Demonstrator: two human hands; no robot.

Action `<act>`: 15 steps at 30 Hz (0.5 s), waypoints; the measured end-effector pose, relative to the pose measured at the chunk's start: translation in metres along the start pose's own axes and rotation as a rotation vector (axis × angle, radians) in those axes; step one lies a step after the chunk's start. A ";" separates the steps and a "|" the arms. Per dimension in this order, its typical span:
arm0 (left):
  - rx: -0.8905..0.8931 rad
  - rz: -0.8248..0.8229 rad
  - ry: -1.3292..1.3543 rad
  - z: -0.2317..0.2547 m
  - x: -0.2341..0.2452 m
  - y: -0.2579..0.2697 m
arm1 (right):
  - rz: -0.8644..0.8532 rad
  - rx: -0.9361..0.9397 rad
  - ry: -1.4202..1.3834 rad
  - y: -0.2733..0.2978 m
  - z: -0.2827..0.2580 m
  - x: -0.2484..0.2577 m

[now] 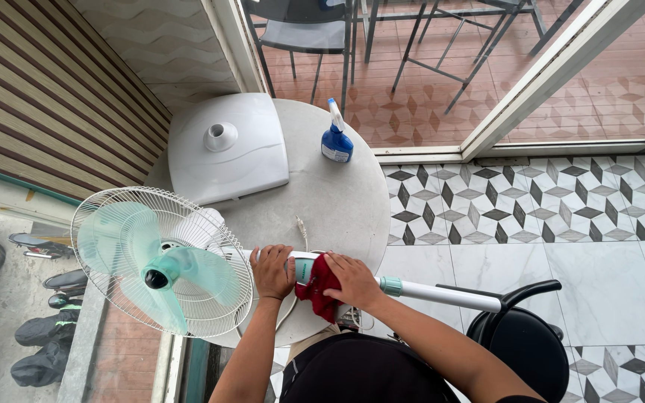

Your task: The person wipes the control panel and neck of a standing fan using a red cloth. They spray the cloth with a blue cleaning solution and continue wiping the fan's surfaces. The person also briefly moves a nearby chair.

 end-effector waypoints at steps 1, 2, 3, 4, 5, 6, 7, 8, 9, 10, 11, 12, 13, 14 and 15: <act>-0.003 -0.003 0.004 0.000 0.000 0.000 | -0.017 -0.023 0.010 0.010 0.007 0.001; -0.003 -0.005 0.008 0.000 -0.001 -0.002 | -0.035 -0.043 0.021 0.017 0.014 0.002; -0.003 -0.007 0.011 0.000 -0.002 -0.004 | -0.054 -0.063 0.032 0.020 0.022 0.004; -0.003 -0.006 0.008 0.000 -0.001 -0.002 | -0.056 -0.072 0.035 0.023 0.026 0.006; -0.003 -0.005 0.005 0.000 -0.001 -0.004 | -0.058 -0.080 0.039 0.024 0.030 0.008; 0.004 -0.010 0.004 0.000 -0.001 -0.001 | -0.069 -0.091 0.040 0.026 0.028 0.006; -0.004 0.002 0.014 -0.002 0.000 -0.001 | -0.050 -0.074 0.008 0.023 0.024 0.005; -0.010 0.012 0.025 -0.002 0.000 -0.001 | -0.033 -0.059 -0.026 0.019 0.021 0.006; -0.017 0.023 0.036 0.000 0.002 0.003 | -0.017 -0.046 -0.059 0.014 0.013 0.005; -0.015 0.021 0.032 0.000 0.000 -0.001 | 0.004 -0.019 -0.044 0.004 0.005 0.004; -0.013 0.020 0.027 0.000 -0.001 -0.004 | 0.024 0.008 -0.029 -0.006 -0.004 0.003; -0.009 0.017 0.021 0.001 0.000 -0.004 | 0.042 0.036 -0.017 -0.014 -0.012 0.002; -0.007 0.011 0.019 0.001 0.000 -0.006 | 0.034 0.036 -0.012 -0.023 -0.015 0.004; -0.003 0.002 0.017 0.000 0.001 -0.005 | 0.024 0.035 -0.009 -0.030 -0.017 0.003; 0.001 -0.007 0.016 -0.002 0.002 -0.004 | 0.014 0.035 -0.005 -0.035 -0.019 0.003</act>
Point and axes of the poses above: each hand's wrist, its own y-axis away from the middle knuckle, its own x-axis out of the back of the hand, z = x × y, the point moved 2 cm from there along -y, towards the middle knuckle, and after that the axes turned 8 degrees about y, right-handed, at the moved point
